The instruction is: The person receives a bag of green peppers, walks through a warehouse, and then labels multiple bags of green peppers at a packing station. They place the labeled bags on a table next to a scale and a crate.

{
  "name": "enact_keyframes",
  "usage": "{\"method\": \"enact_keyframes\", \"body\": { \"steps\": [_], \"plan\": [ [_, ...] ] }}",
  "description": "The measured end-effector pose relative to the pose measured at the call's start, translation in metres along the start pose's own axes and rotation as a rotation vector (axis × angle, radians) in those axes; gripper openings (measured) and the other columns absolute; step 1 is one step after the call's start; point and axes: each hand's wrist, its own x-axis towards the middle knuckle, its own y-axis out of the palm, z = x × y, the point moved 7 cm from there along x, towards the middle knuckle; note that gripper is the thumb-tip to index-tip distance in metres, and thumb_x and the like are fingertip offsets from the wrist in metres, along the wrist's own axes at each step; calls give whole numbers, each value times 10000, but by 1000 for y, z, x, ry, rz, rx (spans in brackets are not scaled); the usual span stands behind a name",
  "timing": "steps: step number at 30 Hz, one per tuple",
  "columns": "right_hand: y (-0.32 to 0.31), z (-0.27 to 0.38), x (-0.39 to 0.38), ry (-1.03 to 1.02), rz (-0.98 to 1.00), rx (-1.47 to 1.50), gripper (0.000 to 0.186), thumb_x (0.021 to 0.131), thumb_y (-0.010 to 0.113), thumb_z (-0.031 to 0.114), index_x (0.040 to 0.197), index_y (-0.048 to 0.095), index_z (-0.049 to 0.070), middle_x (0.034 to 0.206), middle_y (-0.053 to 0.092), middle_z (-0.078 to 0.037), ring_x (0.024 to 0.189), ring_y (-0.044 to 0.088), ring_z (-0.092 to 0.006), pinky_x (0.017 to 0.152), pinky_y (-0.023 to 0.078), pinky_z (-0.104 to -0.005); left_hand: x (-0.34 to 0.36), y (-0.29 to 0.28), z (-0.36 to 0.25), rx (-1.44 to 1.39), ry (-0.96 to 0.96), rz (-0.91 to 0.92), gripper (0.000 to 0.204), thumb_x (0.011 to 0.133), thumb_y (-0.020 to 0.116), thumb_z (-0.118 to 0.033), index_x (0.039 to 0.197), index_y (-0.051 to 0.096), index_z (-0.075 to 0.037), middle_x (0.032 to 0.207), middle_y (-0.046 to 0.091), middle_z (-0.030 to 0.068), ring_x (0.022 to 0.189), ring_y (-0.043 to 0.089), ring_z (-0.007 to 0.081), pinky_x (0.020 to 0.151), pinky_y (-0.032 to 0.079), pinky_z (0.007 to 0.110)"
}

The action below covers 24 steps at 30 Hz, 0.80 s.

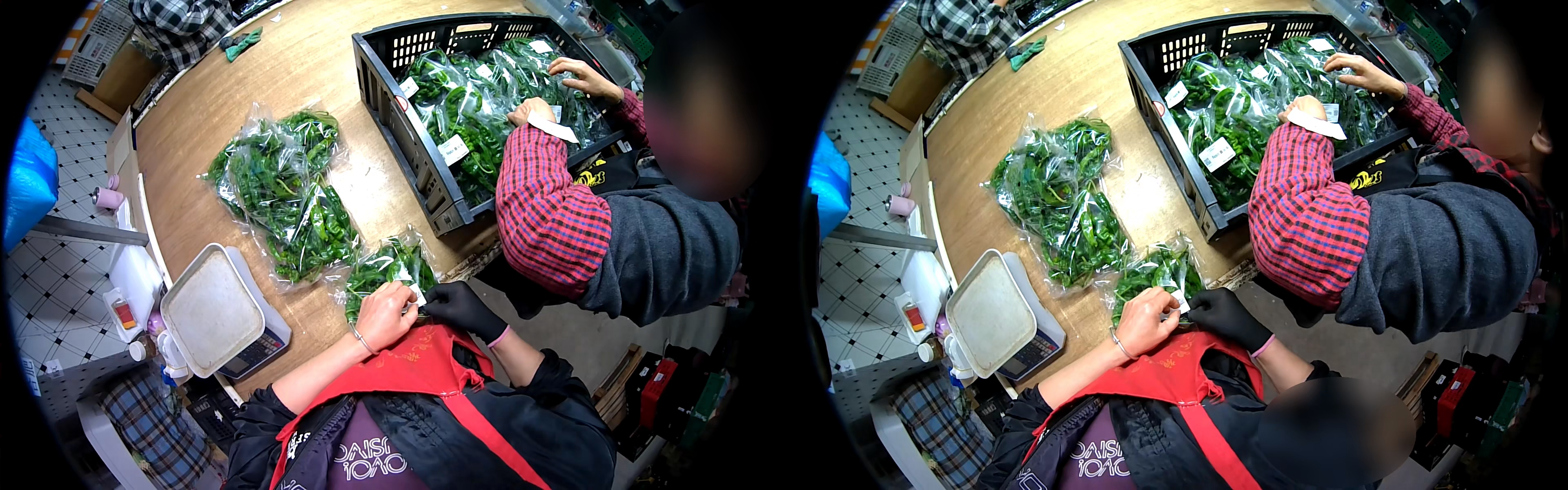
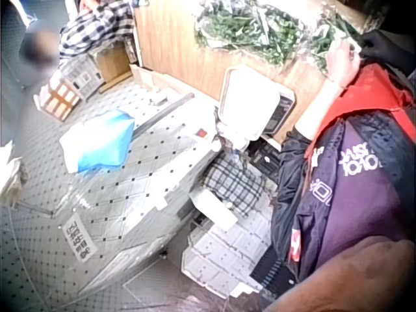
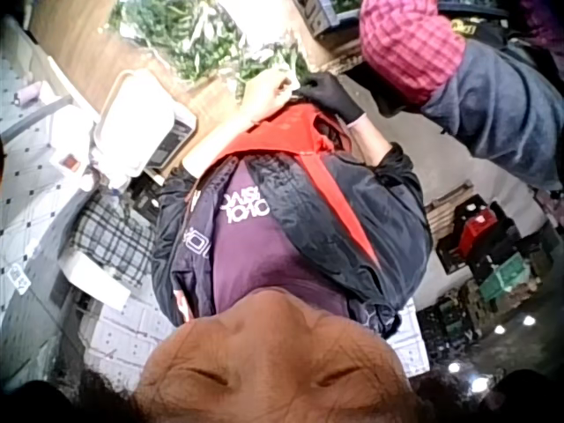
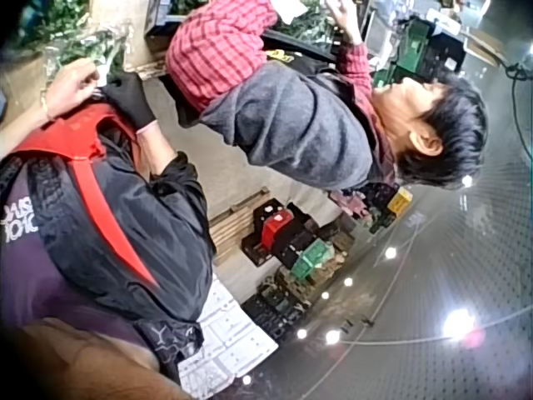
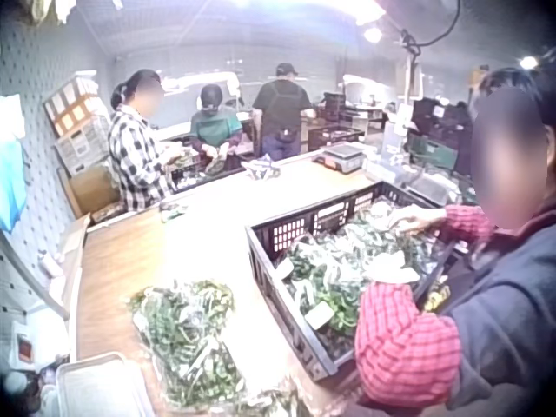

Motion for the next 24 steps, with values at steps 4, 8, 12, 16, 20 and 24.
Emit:
{"method": "enact_keyframes", "body": {
  "steps": [4, 8, 12, 16, 20, 24],
  "plan": [
    [-1, 6, -1, 7, -4, 10, 145, 736, 655, 112, 794, 648, -21, 670, 622, -57, 632, 561, -93, 587, 451, -265, 1, 0, -3, 6, 20, 4, 64, 742, 643, -82, 761, 601, -38, 727, 582, 91, 707, 597, 266, 624, 487, 369],
    [0, 6, -3, 42, -8, 144, 130, 759, 653, 94, 807, 647, -27, 683, 617, -41, 646, 550, -79, 589, 447, -257, 0, 2, -2, -4, 21, 6, 49, 749, 646, -83, 759, 625, -40, 719, 586, 93, 684, 598, 269, 610, 486, 367],
    [0, 13, -4, -3, -31, 179, 131, 772, 649, 89, 829, 645, -29, 691, 609, -32, 651, 531, -69, 587, 440, -254, 0, -3, -6, -7, 27, -5, 52, 754, 654, -87, 763, 650, -36, 707, 586, 102, 665, 600, 273, 595, 485, 364],
    [1, 20, -4, -46, -72, 111, 128, 776, 641, 87, 835, 639, -27, 686, 603, -45, 639, 520, -69, 579, 436, -262, -1, -6, -8, -16, 15, 7, 71, 763, 651, -104, 771, 651, -34, 719, 580, 109, 695, 600, 282, 615, 484, 375],
    [3, 37, -6, -54, -82, 4, 116, 786, 640, 62, 857, 643, -30, 725, 616, -48, 679, 544, -74, 609, 449, -251, -1, -9, -8, -19, -13, 40, 105, 781, 634, -134, 777, 644, -30, 749, 577, 117, 743, 598, 299, 658, 485, 400],
    [5, 47, -5, -86, -107, -15, 103, 784, 635, 67, 832, 636, -24, 697, 606, -48, 644, 526, -77, 578, 434, -257, -1, -13, -13, 42, 22, 38, 102, 779, 623, -127, 773, 632, -25, 752, 579, 124, 742, 599, 305, 654, 489, 405]
  ]
}}
